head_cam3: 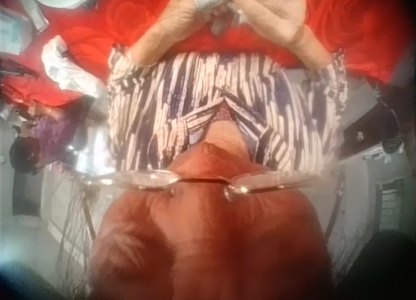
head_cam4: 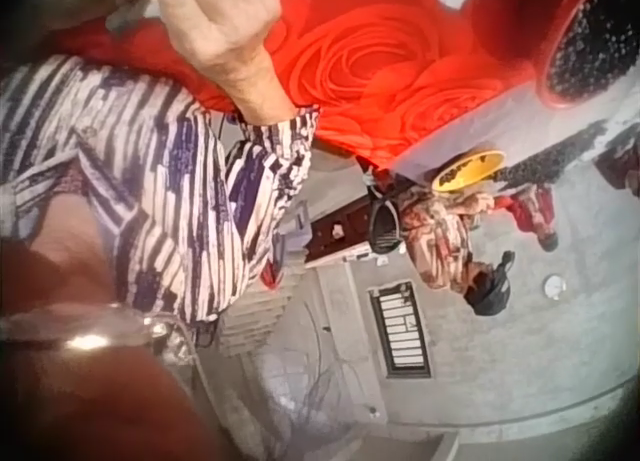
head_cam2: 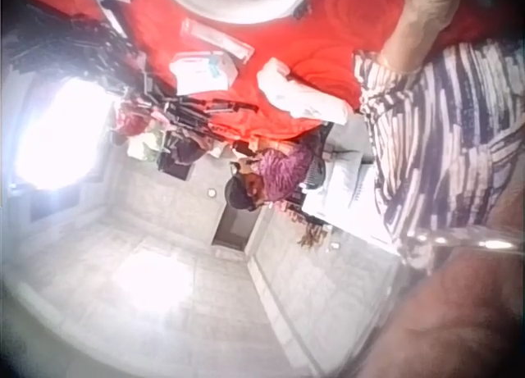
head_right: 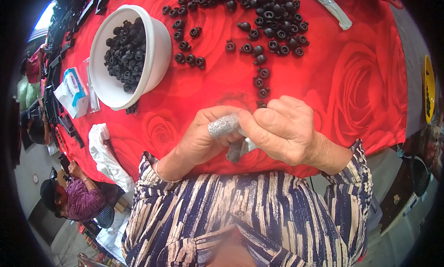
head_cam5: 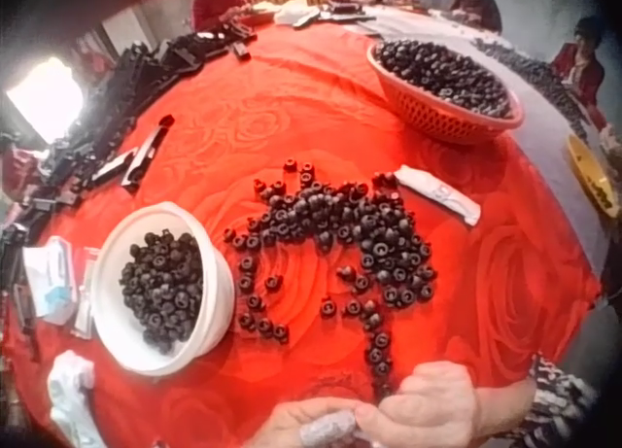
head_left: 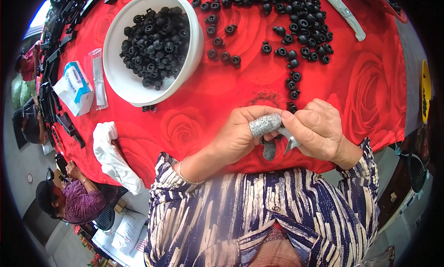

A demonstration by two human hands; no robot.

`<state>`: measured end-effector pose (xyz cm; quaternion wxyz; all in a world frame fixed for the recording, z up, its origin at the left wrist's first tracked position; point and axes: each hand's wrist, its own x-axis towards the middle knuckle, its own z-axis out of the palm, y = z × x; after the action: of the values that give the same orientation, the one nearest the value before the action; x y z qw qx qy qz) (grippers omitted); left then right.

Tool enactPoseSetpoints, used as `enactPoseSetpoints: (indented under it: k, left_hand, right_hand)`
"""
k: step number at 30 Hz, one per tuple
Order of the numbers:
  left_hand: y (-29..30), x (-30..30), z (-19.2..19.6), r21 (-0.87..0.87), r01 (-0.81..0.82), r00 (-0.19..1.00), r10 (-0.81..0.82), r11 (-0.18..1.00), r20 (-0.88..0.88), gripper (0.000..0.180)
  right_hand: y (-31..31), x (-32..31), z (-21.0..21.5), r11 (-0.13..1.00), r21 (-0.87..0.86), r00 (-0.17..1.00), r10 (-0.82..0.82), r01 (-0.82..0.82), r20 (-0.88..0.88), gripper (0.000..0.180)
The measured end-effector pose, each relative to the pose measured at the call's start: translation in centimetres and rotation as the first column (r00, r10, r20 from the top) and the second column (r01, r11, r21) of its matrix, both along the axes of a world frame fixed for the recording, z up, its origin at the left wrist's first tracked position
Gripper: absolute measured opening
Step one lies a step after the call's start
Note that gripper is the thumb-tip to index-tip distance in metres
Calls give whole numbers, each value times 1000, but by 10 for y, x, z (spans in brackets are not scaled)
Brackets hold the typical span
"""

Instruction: The person trims small black plastic cord locks one by one using a small blade.

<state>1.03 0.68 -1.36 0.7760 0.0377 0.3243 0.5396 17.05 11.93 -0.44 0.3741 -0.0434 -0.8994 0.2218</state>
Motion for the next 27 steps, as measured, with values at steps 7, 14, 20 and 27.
enactPoseSetpoints:
  k: [7, 14, 20, 27]
  left_hand:
    - [0, 0, 7, 33, 69, 986, -63, 997, -157, 25]
    - [9, -52, 62, 607, -143, -28, 610, 782, -792, 19]
    - [21, -100, 61, 692, -168, -288, 636, 702, -715, 28]
    - [11, -56, 67, 637, -152, -249, 595, 756, -765, 30]
  right_hand:
    - [-4, 10, 8, 994, -99, 998, 40, -44, -39, 25]
    - [10, 12, 11, 987, -163, 997, 9, 3, 73, 18]
    - [5, 6, 17, 970, -163, 952, 213, -179, 219, 20]
    - [-12, 15, -3, 989, 2, 878, 132, -150, 460, 18]
